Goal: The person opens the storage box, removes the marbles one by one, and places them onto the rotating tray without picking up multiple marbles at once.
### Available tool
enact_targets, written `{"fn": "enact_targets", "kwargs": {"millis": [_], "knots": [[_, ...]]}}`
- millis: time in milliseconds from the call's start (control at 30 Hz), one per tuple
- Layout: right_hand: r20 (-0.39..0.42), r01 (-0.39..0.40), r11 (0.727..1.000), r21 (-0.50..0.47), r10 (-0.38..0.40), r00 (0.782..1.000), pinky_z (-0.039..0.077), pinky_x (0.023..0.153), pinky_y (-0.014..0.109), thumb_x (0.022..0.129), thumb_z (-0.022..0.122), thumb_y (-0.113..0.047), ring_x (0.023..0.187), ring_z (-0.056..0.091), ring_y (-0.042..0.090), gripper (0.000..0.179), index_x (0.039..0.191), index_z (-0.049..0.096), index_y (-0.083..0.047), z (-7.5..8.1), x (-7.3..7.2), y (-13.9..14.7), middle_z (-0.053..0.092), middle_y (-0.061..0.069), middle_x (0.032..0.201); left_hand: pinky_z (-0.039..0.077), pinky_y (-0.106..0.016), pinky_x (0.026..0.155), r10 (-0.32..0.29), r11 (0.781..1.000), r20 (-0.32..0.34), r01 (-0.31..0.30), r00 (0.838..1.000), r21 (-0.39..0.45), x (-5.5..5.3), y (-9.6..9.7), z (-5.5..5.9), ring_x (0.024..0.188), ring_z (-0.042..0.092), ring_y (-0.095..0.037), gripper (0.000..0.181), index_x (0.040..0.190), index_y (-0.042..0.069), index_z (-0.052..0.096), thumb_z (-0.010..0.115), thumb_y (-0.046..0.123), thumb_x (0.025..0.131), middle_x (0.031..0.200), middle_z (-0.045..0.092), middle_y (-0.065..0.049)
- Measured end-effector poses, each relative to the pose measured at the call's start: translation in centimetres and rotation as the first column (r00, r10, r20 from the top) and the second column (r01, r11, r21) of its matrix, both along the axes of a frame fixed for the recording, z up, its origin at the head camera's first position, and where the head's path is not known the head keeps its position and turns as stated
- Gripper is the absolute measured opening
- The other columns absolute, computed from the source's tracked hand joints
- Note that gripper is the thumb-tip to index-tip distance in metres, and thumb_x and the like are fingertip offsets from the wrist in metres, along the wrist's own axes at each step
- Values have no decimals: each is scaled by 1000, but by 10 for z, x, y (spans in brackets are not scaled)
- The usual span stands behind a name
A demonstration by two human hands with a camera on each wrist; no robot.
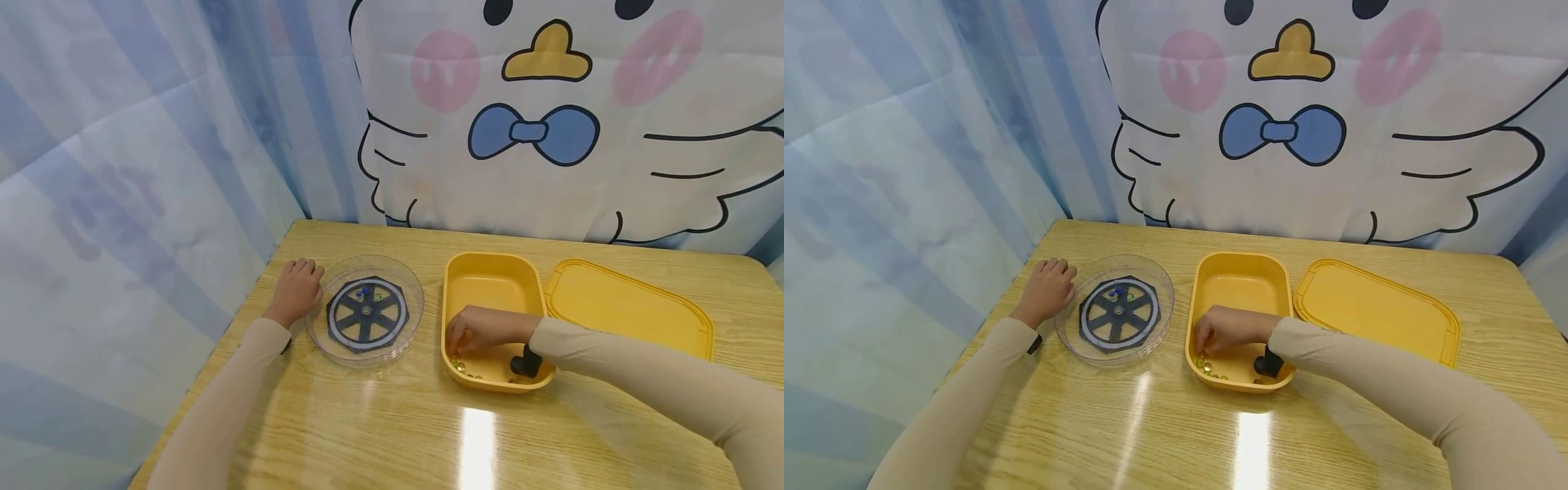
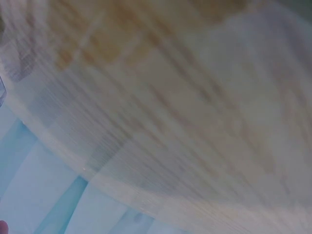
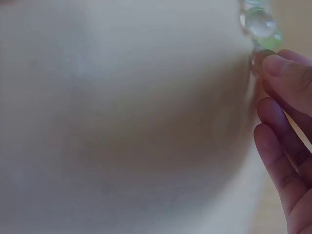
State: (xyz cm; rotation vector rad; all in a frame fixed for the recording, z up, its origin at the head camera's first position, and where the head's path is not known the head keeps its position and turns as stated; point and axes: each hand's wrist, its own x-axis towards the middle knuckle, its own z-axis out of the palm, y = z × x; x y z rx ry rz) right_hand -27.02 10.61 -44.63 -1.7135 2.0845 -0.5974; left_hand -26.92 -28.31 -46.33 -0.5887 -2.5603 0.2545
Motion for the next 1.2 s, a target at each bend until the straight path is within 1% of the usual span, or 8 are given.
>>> {"fn": "enact_targets", "kwargs": {"millis": [233,400,567,833,1067,1200], "knots": [[-22,0,1000,-5,0,1000,51,76,17,77,71,-2,85,64,5,16,86,76,-14,-9,-2,3,71,-2,91,44,-43,82,4,1000,-2,-4,1000,-9,0,1,1,82,53,-29,9,92,3,59,56,9,88,87,56,-14],[-23,10,1000,-16,-10,1000,51,75,18,76,72,-2,84,64,6,16,86,76,-13,-9,-4,5,71,-2,90,44,-44,83,19,1000,13,-19,1000,-13,0,1,2,84,53,-29,9,92,3,60,55,10,88,88,56,-14],[-8,21,999,-25,-22,1000,51,73,17,77,73,-4,83,64,6,13,86,76,-12,-8,-4,6,71,-1,89,45,-43,83,23,1000,9,-23,1000,-18,-1,0,0,84,54,-30,9,92,3,59,55,10,89,88,56,-14],[-22,34,998,-47,-35,999,51,71,17,76,72,-4,80,63,4,14,87,75,-13,-12,-5,8,71,-1,87,44,-43,81,11,1000,-3,-11,1000,-11,-2,0,-1,83,54,-29,9,92,3,60,56,10,88,88,57,-14],[-21,63,997,-35,-64,998,51,71,18,76,73,-5,78,63,4,11,86,74,-11,-5,-5,10,71,-1,86,44,-42,82,18,1000,2,-18,1000,-25,-2,0,-1,84,54,-29,10,93,3,60,56,11,88,89,57,-14],[-32,83,995,-47,-85,996,51,70,18,77,74,-7,75,61,2,8,83,73,-12,-1,-8,11,70,-3,83,44,-42,82,15,1000,-2,-15,1000,-25,-2,0,-1,83,54,-29,10,93,3,60,56,10,88,88,56,-14]]}}
